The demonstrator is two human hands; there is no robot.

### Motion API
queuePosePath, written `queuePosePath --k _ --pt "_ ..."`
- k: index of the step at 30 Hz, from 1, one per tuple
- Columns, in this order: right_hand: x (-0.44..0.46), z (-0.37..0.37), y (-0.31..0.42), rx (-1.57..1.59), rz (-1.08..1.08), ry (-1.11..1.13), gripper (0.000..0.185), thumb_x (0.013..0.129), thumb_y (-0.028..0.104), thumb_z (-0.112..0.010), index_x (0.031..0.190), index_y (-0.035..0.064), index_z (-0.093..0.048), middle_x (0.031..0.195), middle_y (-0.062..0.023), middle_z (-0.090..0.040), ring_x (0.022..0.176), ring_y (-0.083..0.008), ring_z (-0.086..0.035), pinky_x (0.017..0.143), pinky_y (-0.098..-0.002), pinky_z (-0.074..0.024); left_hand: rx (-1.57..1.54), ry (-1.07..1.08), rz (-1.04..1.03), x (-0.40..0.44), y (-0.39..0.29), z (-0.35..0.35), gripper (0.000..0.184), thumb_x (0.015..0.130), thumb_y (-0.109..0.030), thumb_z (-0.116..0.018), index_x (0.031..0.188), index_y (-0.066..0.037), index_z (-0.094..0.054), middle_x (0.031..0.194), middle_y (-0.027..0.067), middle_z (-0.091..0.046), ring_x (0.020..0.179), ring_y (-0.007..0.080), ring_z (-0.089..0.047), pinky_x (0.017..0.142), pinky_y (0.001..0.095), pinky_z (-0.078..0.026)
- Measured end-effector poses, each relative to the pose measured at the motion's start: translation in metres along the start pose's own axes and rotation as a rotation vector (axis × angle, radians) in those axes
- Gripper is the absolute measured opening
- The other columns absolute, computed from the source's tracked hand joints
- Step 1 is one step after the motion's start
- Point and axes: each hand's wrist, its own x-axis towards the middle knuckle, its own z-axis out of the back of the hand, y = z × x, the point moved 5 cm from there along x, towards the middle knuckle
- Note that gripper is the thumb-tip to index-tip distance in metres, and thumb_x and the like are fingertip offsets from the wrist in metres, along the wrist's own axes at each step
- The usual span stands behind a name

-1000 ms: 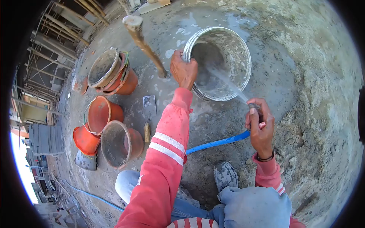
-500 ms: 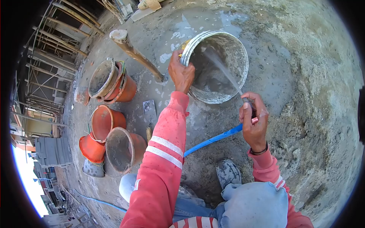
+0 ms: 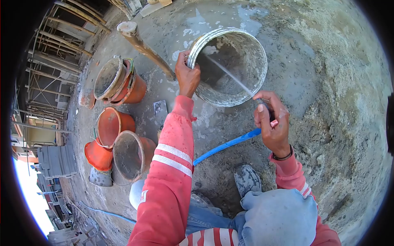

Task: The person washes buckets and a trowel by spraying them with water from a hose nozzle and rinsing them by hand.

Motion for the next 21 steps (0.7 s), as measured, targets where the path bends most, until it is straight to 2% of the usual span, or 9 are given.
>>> queuePosePath --k 2,4,8,10,14,16,21 --pt "-0.001 -0.001 0.005 -0.028 0.024 0.019 0.015 0.099 0.006 -0.053 0.112 0.0008 -0.059 0.06 0.0028 -0.048 0.054 -0.0035 -0.042 0.05 -0.0243 -0.0315 -0.063 -0.003 -0.058 0.003 0.006 0.003 0.036 0.079 0.003 -0.063 0.114 -0.003 -0.062 0.077 -0.0004 -0.053 0.071 0.0104 -0.049 0.065 0.028 -0.041" --pt "-0.002 -0.002 0.005 0.095 -0.034 0.006 0.015 0.1 0.006 -0.053 0.112 0.0013 -0.06 0.06 0.0032 -0.048 0.054 -0.0034 -0.042 0.049 -0.0239 -0.0313 -0.043 0.012 -0.039 0.003 0.011 0.011 0.037 0.079 0.004 -0.062 0.116 -0.003 -0.062 0.079 -0.0006 -0.055 0.072 0.0101 -0.05 0.066 0.0272 -0.041" --pt "-0.002 -0.004 0.012 0.019 -0.011 0.057 0.014 0.101 0.006 -0.052 0.112 0.0014 -0.059 0.061 0.0036 -0.047 0.054 -0.0032 -0.042 0.049 -0.0235 -0.0311 -0.092 0.013 0.041 0.002 0.042 0.022 0.037 0.079 0.006 -0.061 0.115 -0.003 -0.063 0.082 -0.0001 -0.06 0.074 0.01 -0.054 0.068 0.0259 -0.043" --pt "-0.002 -0.005 0.01 0.103 -0.018 0.021 0.014 0.101 0.006 -0.052 0.112 0.0014 -0.059 0.062 0.0039 -0.048 0.054 -0.003 -0.043 0.049 -0.0236 -0.0314 -0.203 -0.036 0.021 -0.002 0.059 0.029 0.035 0.079 0.007 -0.058 0.112 -0.002 -0.062 0.085 -0.0001 -0.061 0.077 0.0093 -0.055 0.07 0.0258 -0.044" --pt "0.0 -0.017 0.016 0.112 -0.018 0.047 0.014 0.098 0.003 -0.054 0.11 0.001 -0.06 0.061 0.0026 -0.047 0.054 -0.0029 -0.04 0.049 -0.0241 -0.0296 -0.223 -0.083 0.067 -0.015 0.08 0.044 0.034 0.079 0.007 -0.059 0.112 -0.002 -0.062 0.086 -0.0005 -0.061 0.077 0.0093 -0.055 0.072 0.0256 -0.044" --pt "-0.001 -0.026 0.021 -0.062 0.036 0.141 0.014 0.095 0.0 -0.056 0.107 0.0005 -0.062 0.061 0.0008 -0.044 0.053 -0.003 -0.038 0.049 -0.025 -0.0271 -0.302 -0.127 0.091 -0.023 0.082 0.05 0.033 0.079 0.006 -0.06 0.112 -0.001 -0.061 0.087 -0.0002 -0.061 0.078 0.0095 -0.055 0.073 0.0254 -0.044" --pt "-0.002 -0.036 0.024 -0.061 0.014 0.212 0.014 0.094 -0.001 -0.056 0.106 0.0007 -0.062 0.061 0.0002 -0.042 0.053 -0.0033 -0.036 0.048 -0.026 -0.026 -0.224 -0.121 0.066 -0.026 0.084 0.048 0.033 0.079 0.006 -0.06 0.111 -0.001 -0.061 0.088 -0.0004 -0.059 0.078 0.0094 -0.053 0.073 0.0259 -0.044"
